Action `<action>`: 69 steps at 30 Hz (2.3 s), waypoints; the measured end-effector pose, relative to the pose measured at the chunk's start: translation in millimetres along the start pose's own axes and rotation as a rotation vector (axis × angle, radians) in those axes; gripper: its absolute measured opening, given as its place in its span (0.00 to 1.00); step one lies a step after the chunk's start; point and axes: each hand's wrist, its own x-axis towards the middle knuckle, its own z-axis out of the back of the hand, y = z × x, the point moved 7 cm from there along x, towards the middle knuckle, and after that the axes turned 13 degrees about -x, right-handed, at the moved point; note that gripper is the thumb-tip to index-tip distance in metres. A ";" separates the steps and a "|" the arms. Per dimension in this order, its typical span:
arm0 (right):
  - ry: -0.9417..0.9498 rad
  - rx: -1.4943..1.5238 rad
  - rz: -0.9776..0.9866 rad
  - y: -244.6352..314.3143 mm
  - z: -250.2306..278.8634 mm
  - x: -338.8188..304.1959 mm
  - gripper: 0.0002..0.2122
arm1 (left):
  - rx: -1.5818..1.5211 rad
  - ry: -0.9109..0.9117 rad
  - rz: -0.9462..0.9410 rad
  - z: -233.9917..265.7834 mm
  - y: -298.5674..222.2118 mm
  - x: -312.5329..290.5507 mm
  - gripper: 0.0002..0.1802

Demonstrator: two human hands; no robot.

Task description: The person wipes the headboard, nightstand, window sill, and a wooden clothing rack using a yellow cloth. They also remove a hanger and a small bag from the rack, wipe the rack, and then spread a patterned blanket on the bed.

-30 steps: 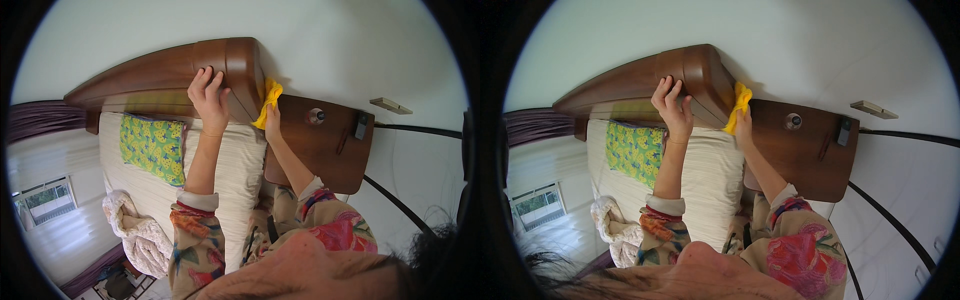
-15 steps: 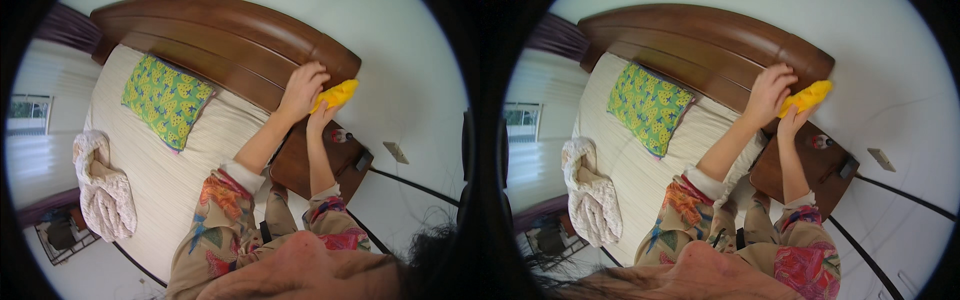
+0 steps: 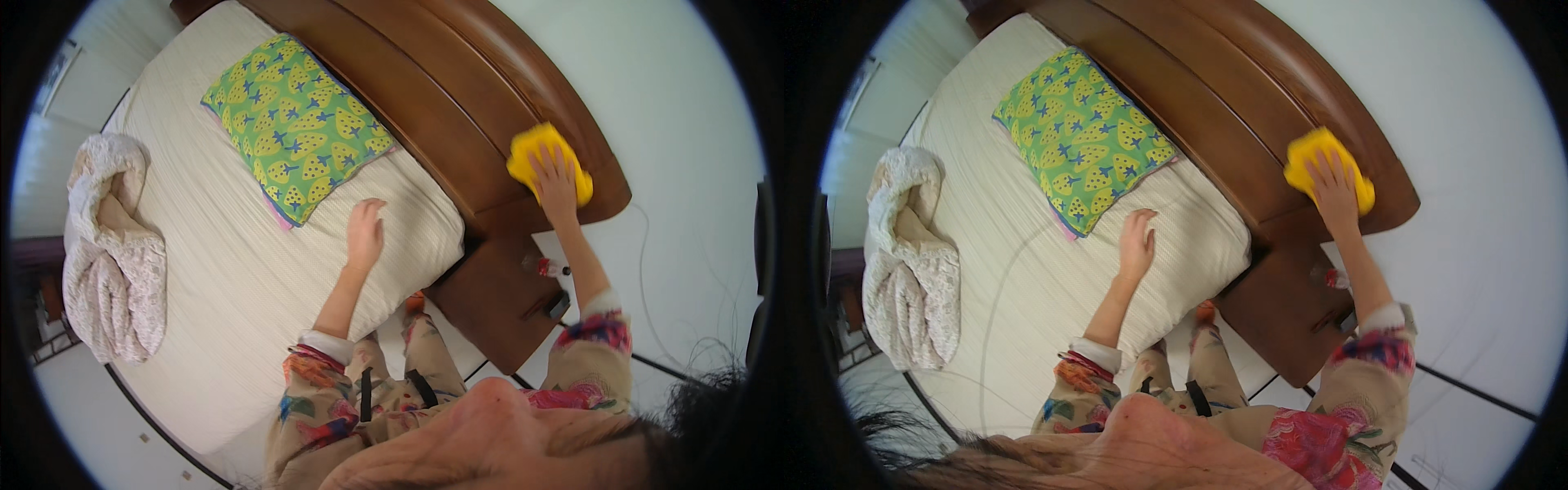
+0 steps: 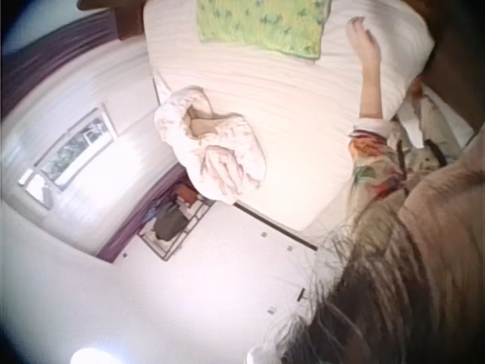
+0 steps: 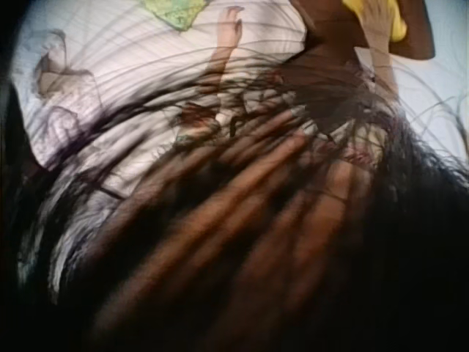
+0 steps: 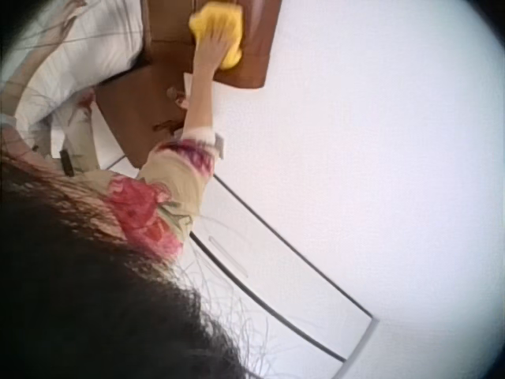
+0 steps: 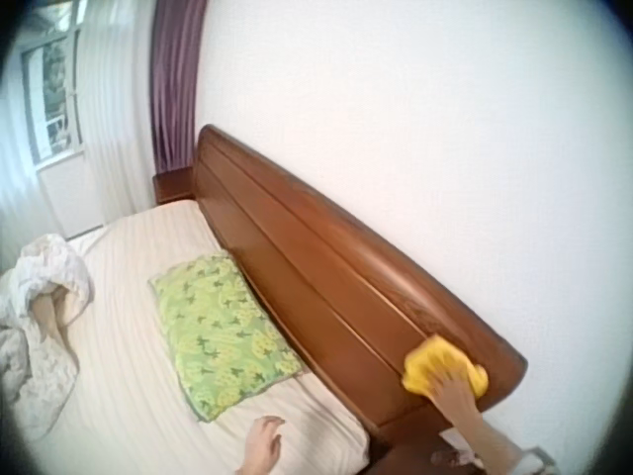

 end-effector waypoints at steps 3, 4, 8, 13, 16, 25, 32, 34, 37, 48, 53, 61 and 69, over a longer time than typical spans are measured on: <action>0.025 -0.054 0.036 -9.3 -0.6 -45.8 0.34 | 0.132 -0.128 0.099 38.3 49.7 11.2 0.25; 0.163 -0.055 0.037 -10.7 -12.8 -42.5 0.34 | 0.184 -0.178 0.133 48.6 67.3 18.8 0.25; 0.050 -0.041 0.121 15.2 -19.8 86.8 0.36 | 0.225 -0.235 0.292 73.0 147.2 57.8 0.23; -0.220 -0.052 0.162 93.2 -7.2 321.3 0.38 | 0.320 -0.207 0.584 81.6 263.0 96.7 0.24; -0.240 -0.236 0.171 138.8 -2.2 449.2 0.35 | 0.319 -0.128 0.812 73.2 320.5 94.9 0.30; -0.325 -0.251 0.385 225.7 3.8 716.9 0.28 | 0.346 -0.134 0.986 55.9 364.3 100.9 0.36; -0.236 -0.451 0.779 235.5 -47.8 603.6 0.23 | 0.335 -0.143 0.997 58.2 362.2 107.1 0.32; -0.116 -0.339 0.854 223.4 -72.6 510.0 0.21 | 0.347 -0.107 0.987 58.9 361.0 107.9 0.33; -0.021 -0.290 0.925 187.6 -99.5 330.8 0.24 | 0.332 -0.097 0.950 61.7 358.6 106.4 0.36; 0.298 0.153 1.217 104.5 -90.9 42.2 0.19 | 0.318 -0.118 0.898 59.8 350.3 106.8 0.36; -0.322 -0.361 0.840 227.8 -101.9 413.2 0.21 | 0.304 -0.131 0.880 60.1 348.1 114.4 0.37; -0.256 -0.438 0.648 319.7 -132.1 592.9 0.22 | 0.341 -0.170 0.858 58.6 351.7 120.6 0.38; -0.170 -0.386 0.920 276.4 -218.1 132.1 0.20 | 0.367 -0.200 0.767 59.6 349.0 113.3 0.35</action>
